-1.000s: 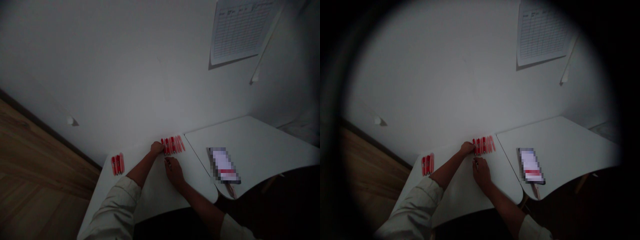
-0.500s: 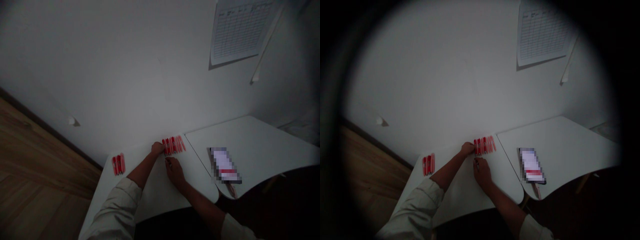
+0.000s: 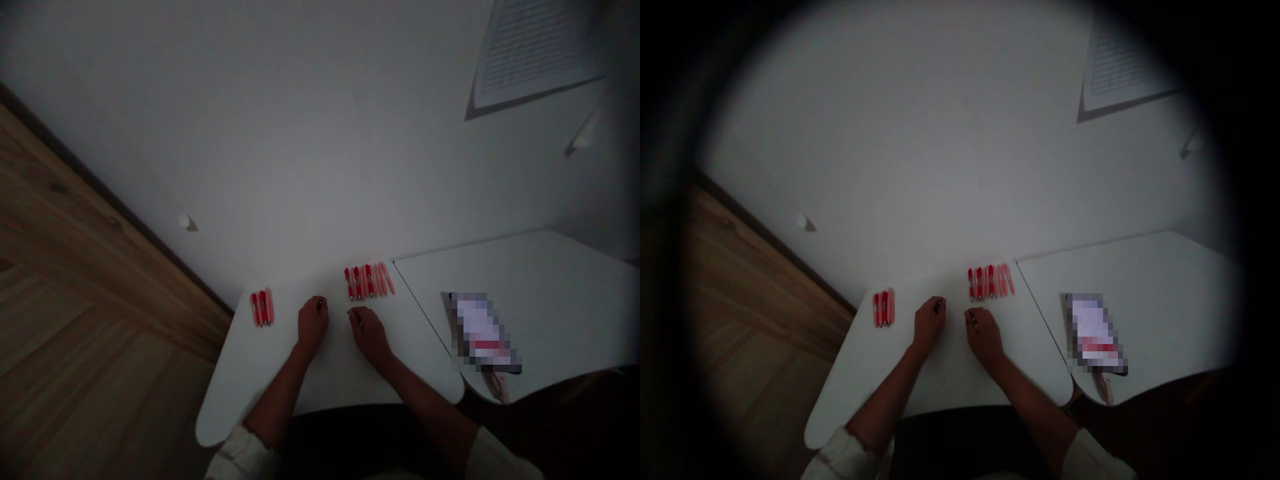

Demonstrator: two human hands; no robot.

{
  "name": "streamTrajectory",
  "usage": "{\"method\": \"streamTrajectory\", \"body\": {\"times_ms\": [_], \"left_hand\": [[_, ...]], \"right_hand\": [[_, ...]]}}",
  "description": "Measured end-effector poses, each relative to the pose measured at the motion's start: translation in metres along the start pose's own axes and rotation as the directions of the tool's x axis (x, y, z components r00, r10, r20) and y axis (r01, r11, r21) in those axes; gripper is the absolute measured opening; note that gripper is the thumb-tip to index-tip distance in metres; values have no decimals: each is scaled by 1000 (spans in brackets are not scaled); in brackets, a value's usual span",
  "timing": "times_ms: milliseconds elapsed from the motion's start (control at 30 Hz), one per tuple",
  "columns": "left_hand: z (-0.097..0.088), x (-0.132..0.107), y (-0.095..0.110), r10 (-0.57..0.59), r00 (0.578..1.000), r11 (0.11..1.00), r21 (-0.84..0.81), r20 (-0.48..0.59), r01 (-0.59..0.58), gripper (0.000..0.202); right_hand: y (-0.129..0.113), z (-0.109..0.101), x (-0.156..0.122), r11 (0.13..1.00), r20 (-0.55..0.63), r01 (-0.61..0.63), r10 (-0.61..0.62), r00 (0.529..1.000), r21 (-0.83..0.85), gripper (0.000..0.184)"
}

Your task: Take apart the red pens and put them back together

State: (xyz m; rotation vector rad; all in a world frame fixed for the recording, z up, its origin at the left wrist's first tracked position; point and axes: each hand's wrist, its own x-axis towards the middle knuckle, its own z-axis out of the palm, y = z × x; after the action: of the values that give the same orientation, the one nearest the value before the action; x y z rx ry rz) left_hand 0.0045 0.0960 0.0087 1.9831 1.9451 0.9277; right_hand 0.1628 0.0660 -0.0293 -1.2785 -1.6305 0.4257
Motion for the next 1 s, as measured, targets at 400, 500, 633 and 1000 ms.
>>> {"method": "streamTrajectory", "body": {"times_ms": [400, 500, 633, 1000], "left_hand": [[-70, -23, -67, -87, 918, 829, 483, -388, 282, 45], [-69, -19, -72, -105, 914, 790, 526, -392, 316, 50], [-68, -17, -75, -128, 916, 772, 542, -381, 333, 51], [-66, -17, -74, -136, 924, 757, 564, -357, 329, 40]], "right_hand": [[4, -3, -2, 996, 93, -60, 54, 994, 63, 28], [4, -3, -3, 995, 108, -66, 57, 993, 75, 28], [5, -3, -3, 993, 127, -76, 65, 990, 90, 28], [3, -3, -3, 995, 146, -64, 52, 988, 81, 27]]}}
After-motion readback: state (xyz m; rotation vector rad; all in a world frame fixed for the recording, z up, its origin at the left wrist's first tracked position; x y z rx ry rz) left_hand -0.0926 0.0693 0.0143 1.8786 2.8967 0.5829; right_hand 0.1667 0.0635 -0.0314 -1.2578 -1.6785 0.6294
